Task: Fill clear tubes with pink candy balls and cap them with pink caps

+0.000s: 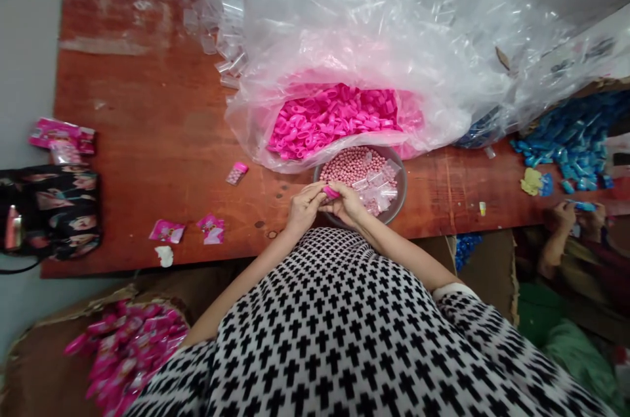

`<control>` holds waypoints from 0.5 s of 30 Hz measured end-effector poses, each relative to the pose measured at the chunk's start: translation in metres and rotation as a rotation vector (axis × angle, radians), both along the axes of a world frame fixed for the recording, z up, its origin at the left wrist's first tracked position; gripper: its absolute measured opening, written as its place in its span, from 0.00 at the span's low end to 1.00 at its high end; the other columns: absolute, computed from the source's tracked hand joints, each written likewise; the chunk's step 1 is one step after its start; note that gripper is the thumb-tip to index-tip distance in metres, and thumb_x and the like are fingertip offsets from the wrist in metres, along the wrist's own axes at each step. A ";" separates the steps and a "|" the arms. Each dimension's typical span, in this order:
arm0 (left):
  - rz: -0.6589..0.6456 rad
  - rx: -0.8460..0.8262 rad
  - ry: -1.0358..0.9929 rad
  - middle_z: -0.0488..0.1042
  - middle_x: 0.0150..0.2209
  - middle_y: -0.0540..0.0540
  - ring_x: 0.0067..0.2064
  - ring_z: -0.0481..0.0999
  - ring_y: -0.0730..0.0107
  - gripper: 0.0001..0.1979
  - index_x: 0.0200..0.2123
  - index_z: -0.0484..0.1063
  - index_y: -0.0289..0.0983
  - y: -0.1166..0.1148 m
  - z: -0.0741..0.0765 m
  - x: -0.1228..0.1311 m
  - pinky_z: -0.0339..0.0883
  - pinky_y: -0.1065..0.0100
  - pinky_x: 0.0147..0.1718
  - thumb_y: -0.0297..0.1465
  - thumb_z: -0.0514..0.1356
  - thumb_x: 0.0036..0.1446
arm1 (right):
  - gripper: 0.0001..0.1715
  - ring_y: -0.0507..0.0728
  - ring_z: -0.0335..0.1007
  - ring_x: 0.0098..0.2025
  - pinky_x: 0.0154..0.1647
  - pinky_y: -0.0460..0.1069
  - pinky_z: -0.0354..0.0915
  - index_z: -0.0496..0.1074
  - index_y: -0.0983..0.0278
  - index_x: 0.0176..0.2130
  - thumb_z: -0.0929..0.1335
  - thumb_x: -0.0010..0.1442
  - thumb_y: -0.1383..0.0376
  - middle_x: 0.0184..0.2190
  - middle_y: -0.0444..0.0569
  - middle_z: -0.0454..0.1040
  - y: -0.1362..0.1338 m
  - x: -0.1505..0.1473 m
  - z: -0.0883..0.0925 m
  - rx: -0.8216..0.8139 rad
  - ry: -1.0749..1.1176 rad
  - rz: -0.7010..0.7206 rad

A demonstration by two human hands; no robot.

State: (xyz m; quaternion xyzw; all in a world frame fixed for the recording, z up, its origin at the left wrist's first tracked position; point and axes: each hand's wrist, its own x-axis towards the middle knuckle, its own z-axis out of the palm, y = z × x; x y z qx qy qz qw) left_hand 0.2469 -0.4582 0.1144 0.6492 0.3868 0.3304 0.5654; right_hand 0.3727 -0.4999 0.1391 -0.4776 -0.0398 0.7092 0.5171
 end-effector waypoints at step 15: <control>0.422 -0.258 -0.080 0.78 0.41 0.45 0.43 0.77 0.65 0.22 0.45 0.75 0.34 0.037 -0.030 -0.051 0.70 0.66 0.44 0.42 0.62 0.52 | 0.24 0.66 0.66 0.50 0.48 0.60 0.62 0.69 0.71 0.49 0.62 0.62 0.55 0.47 0.66 0.71 0.042 0.103 0.008 0.030 -1.931 0.768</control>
